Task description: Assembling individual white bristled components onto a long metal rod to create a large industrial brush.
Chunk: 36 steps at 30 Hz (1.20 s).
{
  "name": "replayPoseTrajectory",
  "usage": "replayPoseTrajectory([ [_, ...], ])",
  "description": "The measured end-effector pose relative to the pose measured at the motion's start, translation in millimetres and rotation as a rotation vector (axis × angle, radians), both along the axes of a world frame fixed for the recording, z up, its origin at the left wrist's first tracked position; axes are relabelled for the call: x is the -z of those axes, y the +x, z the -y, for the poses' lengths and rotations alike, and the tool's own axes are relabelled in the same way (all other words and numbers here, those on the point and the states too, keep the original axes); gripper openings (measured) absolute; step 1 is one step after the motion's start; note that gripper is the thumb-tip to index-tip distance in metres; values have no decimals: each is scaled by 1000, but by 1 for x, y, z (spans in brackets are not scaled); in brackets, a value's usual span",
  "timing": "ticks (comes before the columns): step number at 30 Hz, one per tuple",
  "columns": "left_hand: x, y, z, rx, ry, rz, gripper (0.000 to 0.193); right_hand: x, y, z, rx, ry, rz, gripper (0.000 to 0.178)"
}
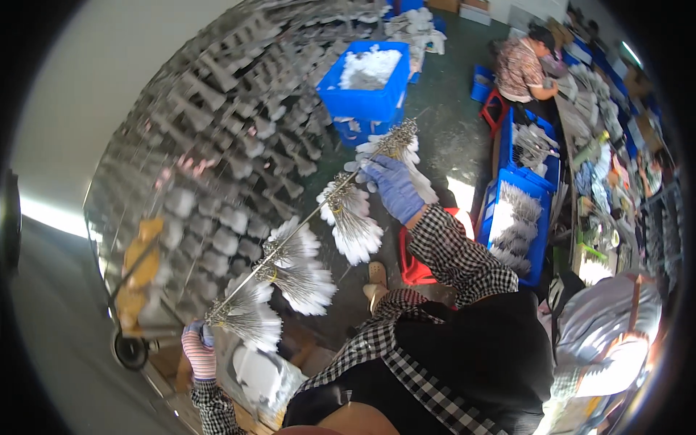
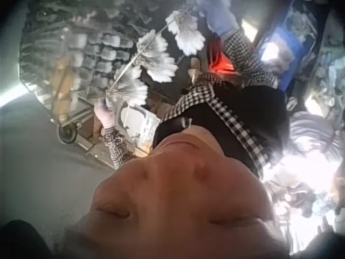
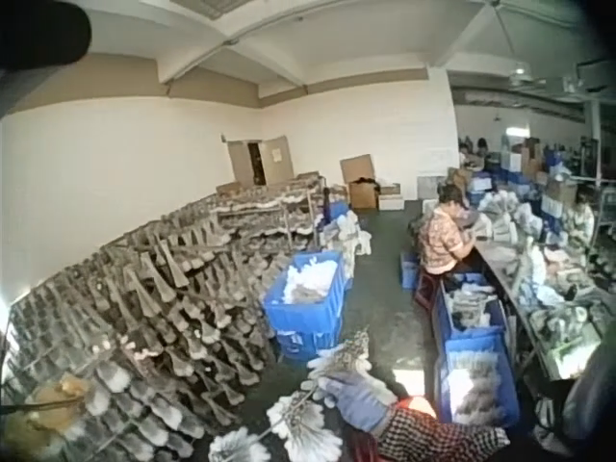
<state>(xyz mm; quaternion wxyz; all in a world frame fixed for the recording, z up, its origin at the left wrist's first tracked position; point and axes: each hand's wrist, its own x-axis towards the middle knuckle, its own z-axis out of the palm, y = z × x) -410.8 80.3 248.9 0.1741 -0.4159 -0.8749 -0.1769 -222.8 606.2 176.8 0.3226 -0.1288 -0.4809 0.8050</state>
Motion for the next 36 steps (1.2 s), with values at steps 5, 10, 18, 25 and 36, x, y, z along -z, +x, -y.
replayPoseTrajectory([
  [5,-38,-83,-146,296,-60,74,9,-34,50,-74,241,-90,-65,27],
  [10,-51,-137,-265,480,-150,-132,14,-16,93,-115,430,-118,-79,27],
  [18,-93,-178,-521,739,-96,-262,14,-17,131,-225,672,-150,-224,29],
  [25,-82,-199,-709,531,-49,-705,16,-30,148,-319,820,-117,-240,33],
  [36,-108,-285,-1061,803,116,-645,22,-53,103,-595,828,-141,-248,33],
])
